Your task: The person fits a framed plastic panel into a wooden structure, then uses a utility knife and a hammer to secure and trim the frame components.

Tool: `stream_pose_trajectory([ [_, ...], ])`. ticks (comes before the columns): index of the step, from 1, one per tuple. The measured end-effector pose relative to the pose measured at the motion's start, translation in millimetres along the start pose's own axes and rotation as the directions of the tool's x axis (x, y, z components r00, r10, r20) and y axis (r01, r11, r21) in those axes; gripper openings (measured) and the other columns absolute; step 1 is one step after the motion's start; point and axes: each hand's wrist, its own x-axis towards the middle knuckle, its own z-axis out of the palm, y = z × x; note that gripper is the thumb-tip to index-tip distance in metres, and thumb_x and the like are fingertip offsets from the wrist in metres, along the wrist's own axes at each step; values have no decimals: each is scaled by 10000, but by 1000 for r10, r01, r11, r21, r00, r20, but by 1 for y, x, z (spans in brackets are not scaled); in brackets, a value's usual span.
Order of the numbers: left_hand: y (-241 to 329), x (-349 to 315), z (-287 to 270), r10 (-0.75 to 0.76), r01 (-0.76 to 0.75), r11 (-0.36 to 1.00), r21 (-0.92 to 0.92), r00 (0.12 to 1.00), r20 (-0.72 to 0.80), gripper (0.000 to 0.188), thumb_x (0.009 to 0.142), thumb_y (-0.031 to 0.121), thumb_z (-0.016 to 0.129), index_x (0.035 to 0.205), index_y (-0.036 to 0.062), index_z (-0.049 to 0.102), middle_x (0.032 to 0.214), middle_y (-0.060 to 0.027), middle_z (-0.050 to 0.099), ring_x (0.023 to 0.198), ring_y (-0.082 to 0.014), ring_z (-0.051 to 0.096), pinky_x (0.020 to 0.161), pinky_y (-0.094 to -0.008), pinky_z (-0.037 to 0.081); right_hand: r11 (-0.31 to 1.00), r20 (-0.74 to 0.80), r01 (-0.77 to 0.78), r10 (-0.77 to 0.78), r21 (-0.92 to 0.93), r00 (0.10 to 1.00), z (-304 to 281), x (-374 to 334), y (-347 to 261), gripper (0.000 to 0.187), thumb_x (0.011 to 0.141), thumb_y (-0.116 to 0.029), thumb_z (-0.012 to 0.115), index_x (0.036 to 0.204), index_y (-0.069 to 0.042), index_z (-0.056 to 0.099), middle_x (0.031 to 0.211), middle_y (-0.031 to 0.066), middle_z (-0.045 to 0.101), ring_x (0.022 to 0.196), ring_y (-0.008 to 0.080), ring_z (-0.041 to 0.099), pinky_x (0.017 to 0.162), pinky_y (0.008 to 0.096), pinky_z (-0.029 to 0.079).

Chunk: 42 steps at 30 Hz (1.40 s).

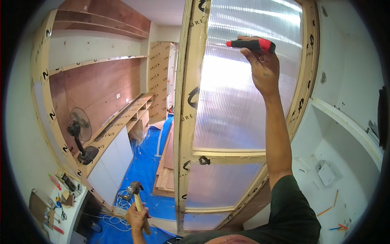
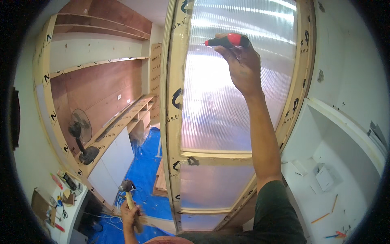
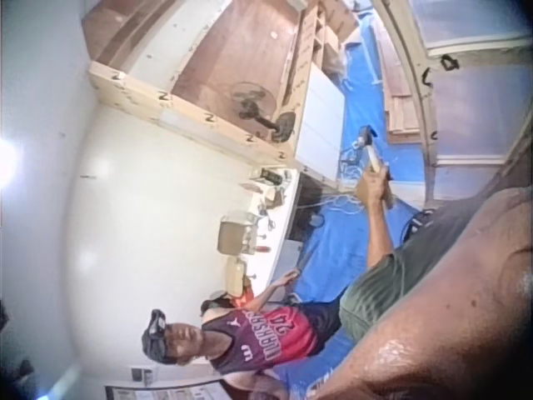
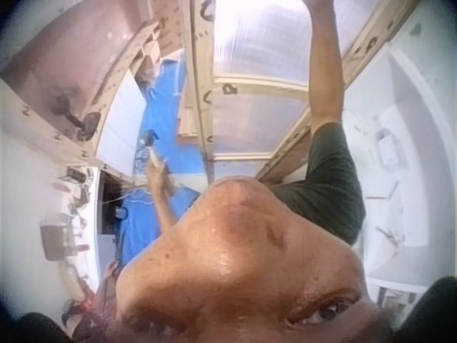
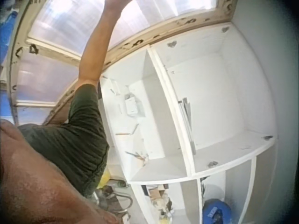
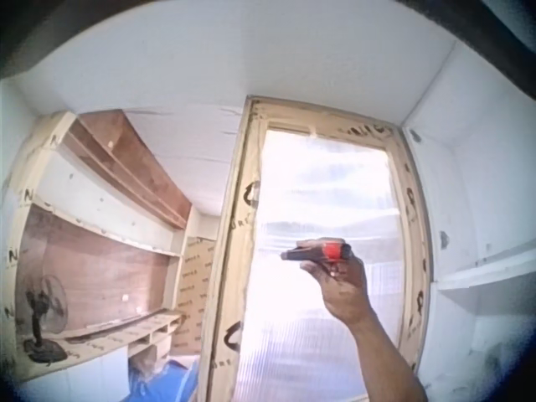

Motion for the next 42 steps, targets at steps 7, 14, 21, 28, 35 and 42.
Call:
stream_pose_trajectory([
  [7, 9, 2, 3, 34, -34, 999, -8, 999, 20, 262, 833, -32, 706, 1055, -11, 568, 712, -79, 609, 518, -184, 623, 493, -338, 580, 972, -4, 6, -5, 236, 1000, 8, 10, 7, 281, 997, -132, 713, 1252, -37, 646, 1191, 80, 754, 1070, 190, 721, 959, 343, 588],
  [14, 41, -14, 11, 63, -64, 997, 49, 998, 26, 256, 833, -6, 736, 1036, -11, 581, 729, -69, 598, 523, -189, 627, 498, -340, 572, 990, 0, 8, -8, 138, 1000, 5, 23, 2, 285, 969, -197, 756, 1191, -34, 685, 1047, 61, 785, 1004, 175, 742, 934, 332, 592],
  [21, 46, -38, 17, 58, -60, 996, 67, 998, 32, 281, 860, -6, 727, 1086, -29, 562, 760, -86, 620, 563, -180, 638, 526, -326, 573, 957, 21, 49, -58, 285, 998, 7, 20, 25, 319, 974, -156, 744, 1249, -19, 658, 1100, 99, 755, 1049, 196, 730, 944, 350, 585],
  [28, 54, -66, 33, 8, -10, 999, 32, 998, 56, 270, 851, -26, 737, 1070, -26, 578, 734, -93, 635, 547, -190, 645, 525, -323, 564, 935, -26, 30, -22, 353, 999, 11, 14, 32, 316, 965, -175, 760, 1232, -29, 675, 1035, 72, 784, 993, 170, 755, 927, 320, 592],
  [35, 49, -78, 45, 23, -28, 993, 114, 999, 47, 245, 847, 0, 751, 1042, -18, 603, 721, -86, 645, 539, -190, 651, 528, -328, 564, 969, -36, 72, -66, 236, 997, 9, 20, 30, 333, 962, -228, 755, 1246, -67, 685, 1064, 46, 776, 958, 181, 763, 896, 329, 608],
  [42, 46, -86, 49, -6, 3, 990, 142, 1000, 18, 252, 847, -30, 741, 1066, -22, 618, 726, -95, 660, 548, -183, 654, 512, -324, 550, 965, 52, 32, -47, 260, 998, 2, 32, 7, 341, 974, -185, 747, 1278, -51, 672, 1112, 80, 770, 975, 142, 739, 868, 319, 603],
])
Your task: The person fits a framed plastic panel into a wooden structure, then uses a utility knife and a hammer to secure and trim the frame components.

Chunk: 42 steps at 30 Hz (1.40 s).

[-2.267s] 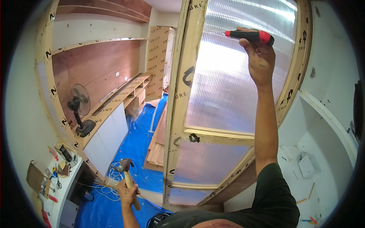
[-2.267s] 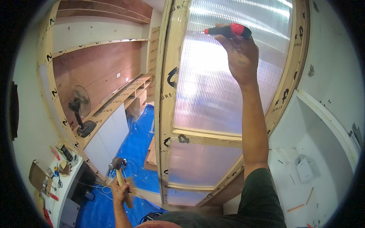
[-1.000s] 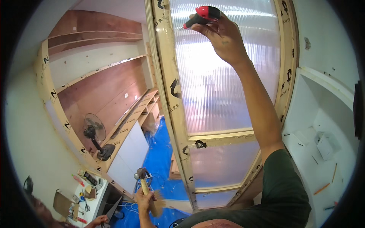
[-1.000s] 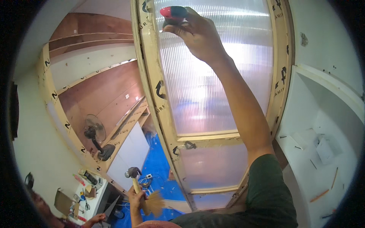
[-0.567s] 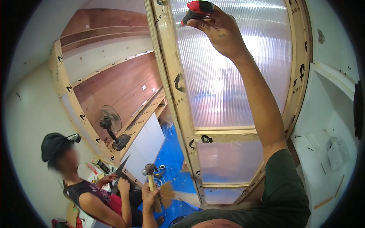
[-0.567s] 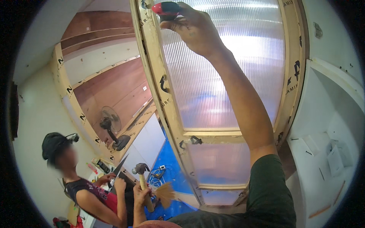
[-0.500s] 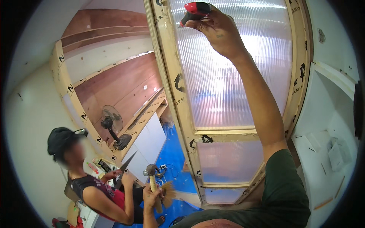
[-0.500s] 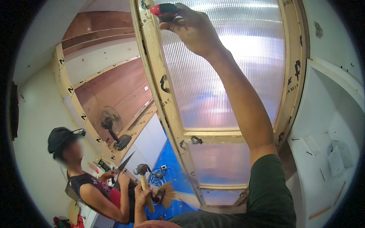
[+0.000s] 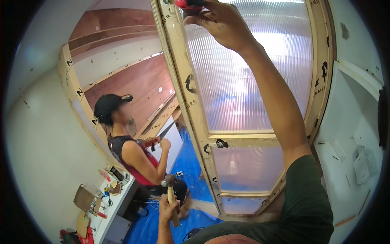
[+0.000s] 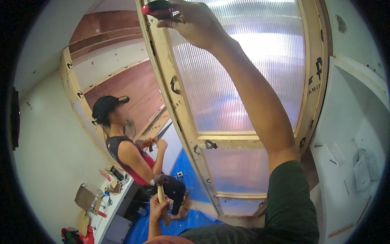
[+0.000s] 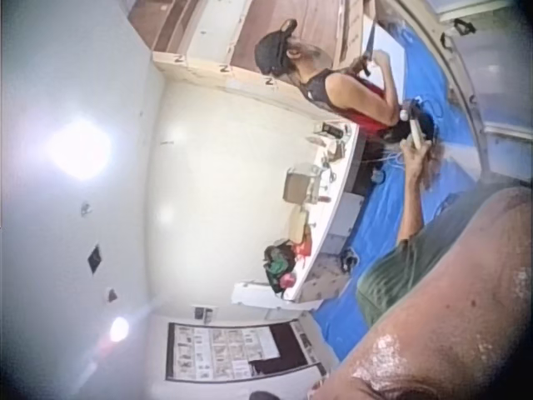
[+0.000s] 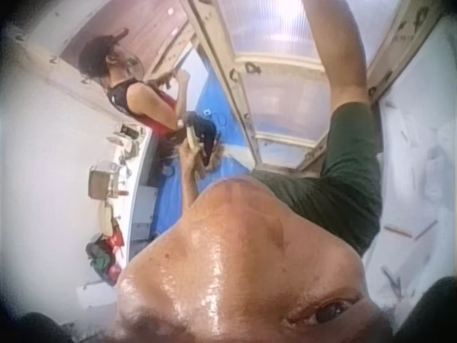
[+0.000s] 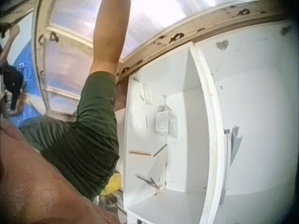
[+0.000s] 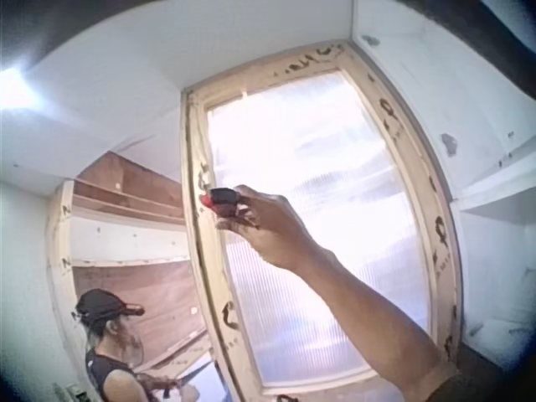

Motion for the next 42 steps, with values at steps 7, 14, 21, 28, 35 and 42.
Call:
stream_pose_trajectory([
  [7, -1, -5, 6, -16, 15, 999, -36, 1000, -11, 252, 834, -26, 753, 1051, -25, 624, 746, -99, 665, 555, -190, 659, 540, -336, 576, 985, -13, 152, -153, -81, 988, -1, 11, 5, 356, 926, -191, 790, 1256, -99, 693, 1026, 113, 765, 878, 244, 744, 766, 387, 579],
  [14, 0, -17, 6, -25, 24, 999, -37, 1000, -10, 264, 830, -27, 750, 1055, -27, 613, 749, -94, 656, 559, -192, 657, 546, -347, 588, 978, 13, 85, -84, -193, 996, 0, 12, 11, 381, 883, -173, 821, 1229, -81, 692, 962, 180, 739, 790, 327, 721, 718, 425, 562],
  [21, -4, -28, 8, -45, 42, 998, -51, 998, -44, 275, 827, -40, 732, 1074, -30, 610, 752, -93, 649, 555, -200, 655, 544, -360, 593, 980, -14, 162, -165, -116, 986, 1, 11, 14, 356, 901, -170, 807, 1221, -66, 692, 964, 178, 749, 789, 323, 721, 712, 418, 563],
  [28, -5, -34, 13, -69, 69, 998, -17, 996, -57, 249, 838, -12, 729, 1062, -33, 621, 766, -89, 652, 562, -197, 657, 535, -360, 588, 986, 1, 68, -69, -154, 998, 15, 8, 5, 259, 940, -212, 774, 1143, -70, 699, 932, 145, 750, 794, 308, 729, 715, 440, 576],
  [35, 95, -6, 11, 237, -230, 956, 184, 971, -17, 176, 893, 46, 712, 1018, 6, 596, 770, -57, 627, 568, -152, 640, 525, -313, 562, 931, -99, 58, -100, -362, 990, 45, -4, 1, 291, 962, -331, 724, 1180, -140, 693, 993, 99, 750, 890, 305, 751, 777, 445, 588],
  [42, 334, 16, 94, 747, -712, 649, 268, 662, -49, 594, 926, 394, 772, 1328, -10, 603, 926, -46, 620, 672, -129, 606, 551, -266, 505, 903, -190, 25, -117, -428, 975, 66, -18, 13, 291, 944, -421, 706, 1139, -204, 712, 1098, 16, 744, 962, 269, 750, 812, 427, 605],
])
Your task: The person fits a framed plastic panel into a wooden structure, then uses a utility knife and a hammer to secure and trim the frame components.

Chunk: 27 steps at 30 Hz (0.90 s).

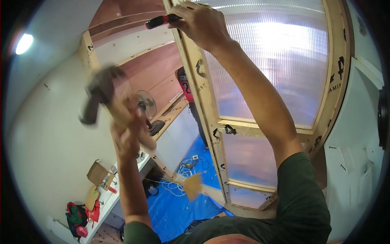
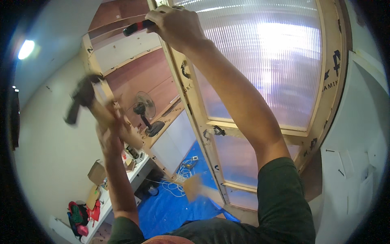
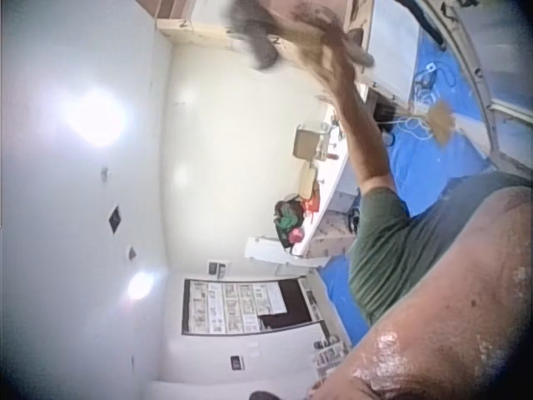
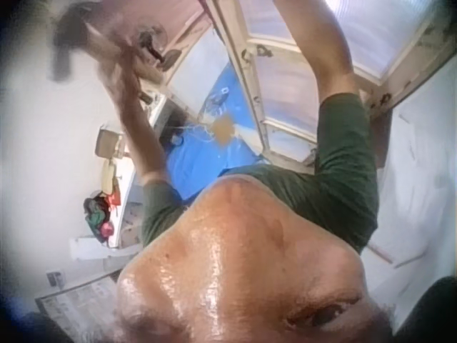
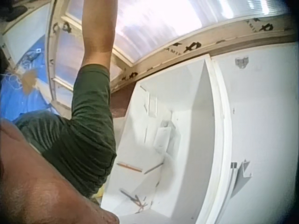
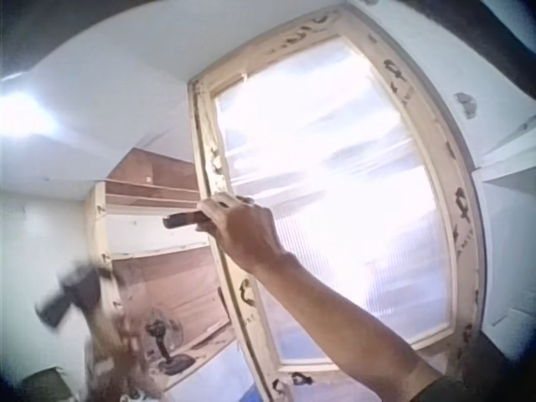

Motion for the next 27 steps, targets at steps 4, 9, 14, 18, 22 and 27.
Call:
stream_pose_trajectory([
  [4, 88, 72, 36, 169, -148, 956, 251, 983, -64, 559, 922, 409, 780, 1267, -16, 663, 842, -35, 638, 651, -115, 600, 606, -301, 506, 999, -58, 38, -38, 3, 998, -2, -4, -9, 196, 949, -315, 689, 1098, -194, 733, 1102, -7, 726, 1001, 249, 738, 851, 431, 603],
  [9, 93, 86, 33, 150, -129, 963, 235, 986, -73, 470, 917, 403, 784, 1144, 8, 672, 1140, -142, 698, 860, -168, 684, 715, -332, 578, 971, -149, 238, -231, 31, 962, 1, -31, -33, 158, 932, -179, 653, 1047, -189, 761, 1071, -6, 693, 1086, 220, 695, 921, 405, 570],
  [14, 36, 20, 2, -153, 156, 984, -81, 987, 37, 182, 903, 113, 749, 967, 33, 598, 1321, -241, 658, 940, -217, 711, 795, -370, 614, 943, -50, 307, -303, 129, 952, -23, -101, -85, 206, 868, -196, 732, 1068, -180, 777, 1161, -23, 625, 1175, 181, 584, 913, 371, 493],
  [18, 17, -28, 19, -276, 269, 932, -244, 961, 7, 250, 814, -52, 753, 920, 64, 558, 1286, -240, 664, 946, -229, 725, 813, -377, 618, 910, 31, 312, -332, 274, 943, -18, -139, -118, 238, 873, -228, 695, 1081, -142, 771, 1017, -8, 571, 1050, 172, 571, 902, 354, 432],
  [22, -13, -53, 10, -348, 348, 936, -49, 937, 8, 260, 823, 6, 777, 947, 85, 563, 1000, -124, 679, 801, -215, 676, 731, -378, 580, 916, 91, 273, -311, 294, 946, -12, -155, -137, 201, 823, -223, 698, 1005, -140, 721, 993, -20, 530, 999, 169, 567, 851, 360, 452],
  [27, -18, -69, 25, -368, 374, 899, -229, 927, 70, 372, 738, -23, 800, 1092, -3, 690, 969, -52, 669, 893, -162, 635, 811, -335, 513, 822, -53, 295, -309, 486, 949, 3, -171, -135, 254, 834, -150, 708, 1081, -97, 687, 1070, 13, 554, 1010, 199, 606, 831, 388, 513],
])
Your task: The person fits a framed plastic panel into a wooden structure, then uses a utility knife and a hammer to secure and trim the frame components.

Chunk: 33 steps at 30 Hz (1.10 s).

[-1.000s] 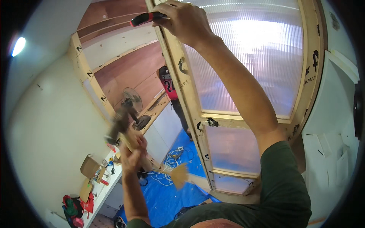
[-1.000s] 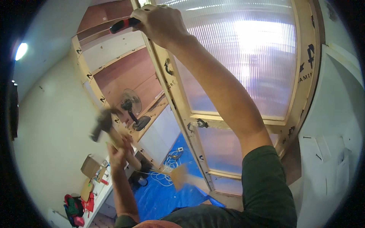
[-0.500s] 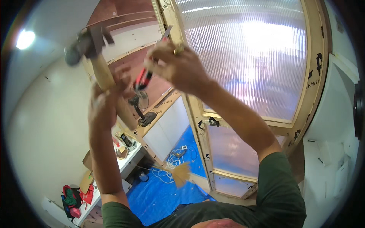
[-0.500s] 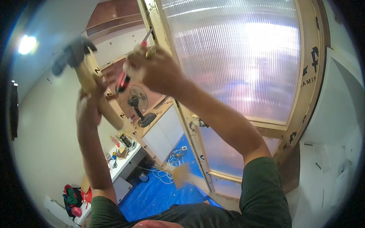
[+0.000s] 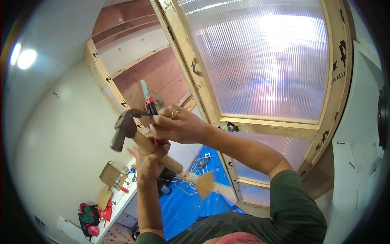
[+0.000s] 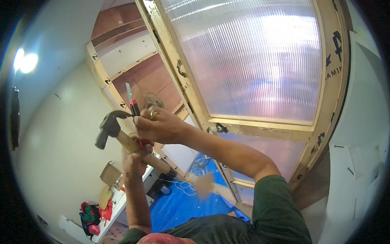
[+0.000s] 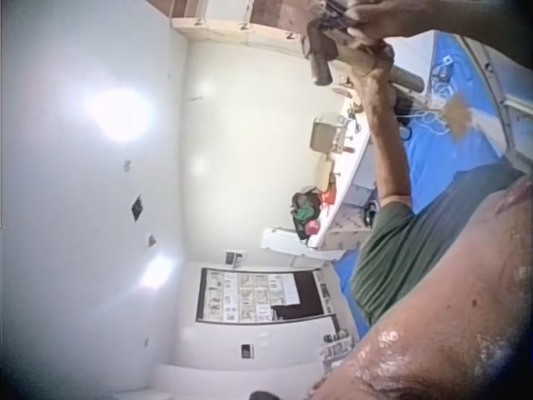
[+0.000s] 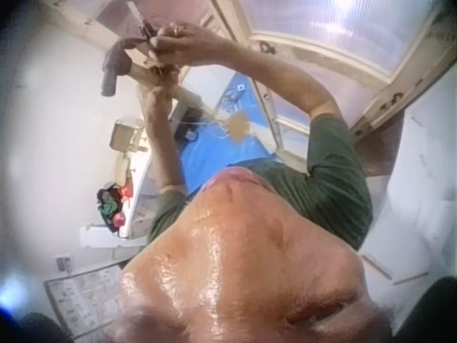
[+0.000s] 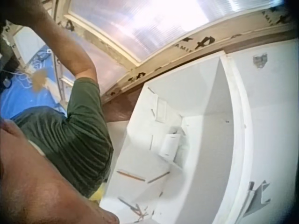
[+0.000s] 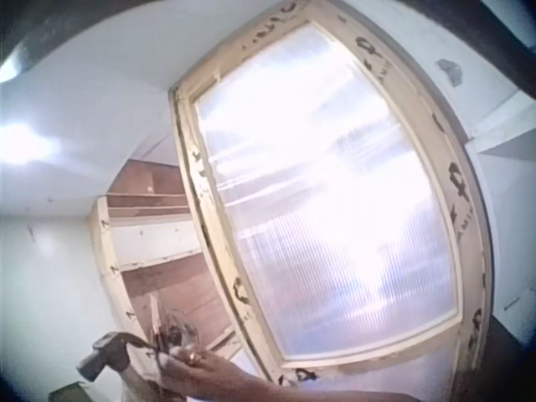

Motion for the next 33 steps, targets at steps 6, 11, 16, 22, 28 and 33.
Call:
stream_pose_trajectory([
  [6, -29, -13, 1, -2, -4, 997, -80, 997, -73, 508, 781, -37, 753, 1277, -44, 643, 1083, -108, 695, 954, -185, 661, 841, -309, 528, 761, 90, -477, 491, 440, 867, -11, -34, -36, 487, 908, -99, 718, 1382, -71, 614, 1433, 160, 512, 1242, 353, 600, 959, 450, 552],
  [11, -65, -19, -8, -15, 12, 991, -135, 1000, -22, 641, 817, 62, 839, 1398, -12, 578, 1244, -121, 675, 1038, -212, 694, 879, -342, 586, 361, 322, -709, 703, 606, 634, -21, -50, -112, 657, 908, -275, 798, 1463, -67, 514, 1581, 212, 347, 1466, 380, 394, 1156, 463, 425],
  [16, -93, -27, 19, 86, -75, 946, 314, 996, -22, 454, 891, 95, 767, 1320, 9, 648, 1172, -43, 688, 963, -163, 689, 868, -297, 562, 206, 262, -803, 875, 559, 407, -7, -68, -143, 566, 909, -217, 800, 1376, -34, 539, 1515, 215, 372, 1412, 387, 428, 1126, 453, 453],
  [22, -135, -35, 7, 195, -251, 680, 689, 968, 160, 755, 782, 93, 866, 1446, 41, 510, 1219, -120, 532, 1103, -267, 593, 854, -365, 577, -254, 335, -613, 942, 748, 19, 9, -96, -163, 359, 972, -163, 736, 1272, -22, 598, 1155, 86, 619, 1133, 193, 621, 960, 356, 539],
  [28, -115, -51, 25, 28, -67, 950, 304, 991, 128, 540, 883, 48, 787, 1371, -14, 566, 1255, -119, 445, 1221, -269, 604, 929, -341, 589, -209, 353, -652, 931, 729, 97, -26, -146, -167, 299, 1029, -141, 658, 1286, 9, 626, 1133, 60, 660, 1053, 146, 648, 926, 325, 547],
  [33, -129, -36, -8, 105, -99, 994, 45, 979, -175, 108, 943, -9, 695, 1034, -6, 638, 853, -78, 653, 771, -164, 692, 681, -319, 597, -237, 313, -510, 947, 827, 68, -56, -155, -166, 272, 1077, -130, 551, 1317, -6, 522, 935, 84, 664, 911, 169, 666, 857, 311, 550],
])
